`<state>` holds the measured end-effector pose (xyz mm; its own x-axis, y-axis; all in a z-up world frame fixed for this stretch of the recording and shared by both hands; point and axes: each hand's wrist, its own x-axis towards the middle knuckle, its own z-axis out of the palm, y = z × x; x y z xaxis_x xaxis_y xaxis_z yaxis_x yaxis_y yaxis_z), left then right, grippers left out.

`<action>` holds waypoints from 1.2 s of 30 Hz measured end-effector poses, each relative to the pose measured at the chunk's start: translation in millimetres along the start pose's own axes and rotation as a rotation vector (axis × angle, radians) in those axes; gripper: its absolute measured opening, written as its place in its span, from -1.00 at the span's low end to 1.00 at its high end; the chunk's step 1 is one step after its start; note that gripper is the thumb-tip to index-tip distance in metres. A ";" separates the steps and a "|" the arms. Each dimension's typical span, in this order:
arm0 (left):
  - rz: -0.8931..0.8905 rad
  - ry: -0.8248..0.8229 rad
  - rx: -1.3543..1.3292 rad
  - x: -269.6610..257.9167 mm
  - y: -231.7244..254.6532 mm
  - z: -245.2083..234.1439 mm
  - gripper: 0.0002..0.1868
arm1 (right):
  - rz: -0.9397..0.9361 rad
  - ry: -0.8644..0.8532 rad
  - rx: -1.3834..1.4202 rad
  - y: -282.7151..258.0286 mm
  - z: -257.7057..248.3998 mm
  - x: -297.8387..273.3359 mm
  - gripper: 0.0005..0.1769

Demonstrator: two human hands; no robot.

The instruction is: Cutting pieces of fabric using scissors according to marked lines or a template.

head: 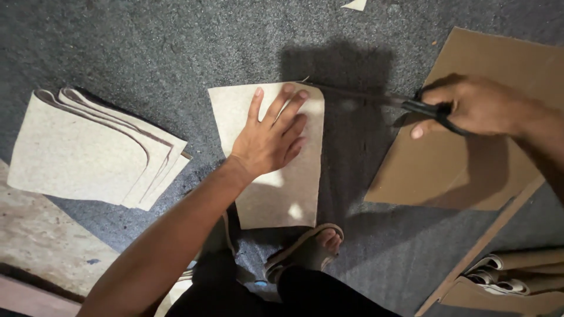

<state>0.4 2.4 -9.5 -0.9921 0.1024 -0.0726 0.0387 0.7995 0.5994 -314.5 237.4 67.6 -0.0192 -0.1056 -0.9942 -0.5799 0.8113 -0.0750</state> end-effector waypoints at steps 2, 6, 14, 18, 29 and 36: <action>0.009 0.005 -0.005 0.1 -0.5 0.1 -0.55 | -0.018 0.012 -0.031 0.7 -3.0 -0.2 -0.38; 0.010 0.016 -0.001 -0.2 0.9 0.8 -0.56 | -0.003 0.090 -0.215 1.4 -2.9 -1.3 -0.25; -0.011 -0.040 0.004 3.5 3.0 -0.9 -0.54 | 0.023 0.173 -0.087 7.0 32.4 -4.9 -0.37; -0.041 -0.066 -0.017 3.6 2.9 -3.4 -0.52 | -0.190 0.415 0.546 -15.1 99.6 -19.9 -0.57; 0.023 -0.030 0.126 1.2 12.2 -11.9 -0.43 | 0.233 0.955 0.619 -108.7 308.9 -61.7 -0.46; 0.085 0.002 0.065 1.1 9.9 -24.0 -0.46 | -0.061 0.772 1.139 -93.8 331.1 -55.3 -0.68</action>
<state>-3.2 -3.8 15.5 -0.9851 0.1704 -0.0219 0.1304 0.8245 0.5506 10.6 357.6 104.2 -0.6783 -0.1435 -0.7206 0.3778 0.7731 -0.5095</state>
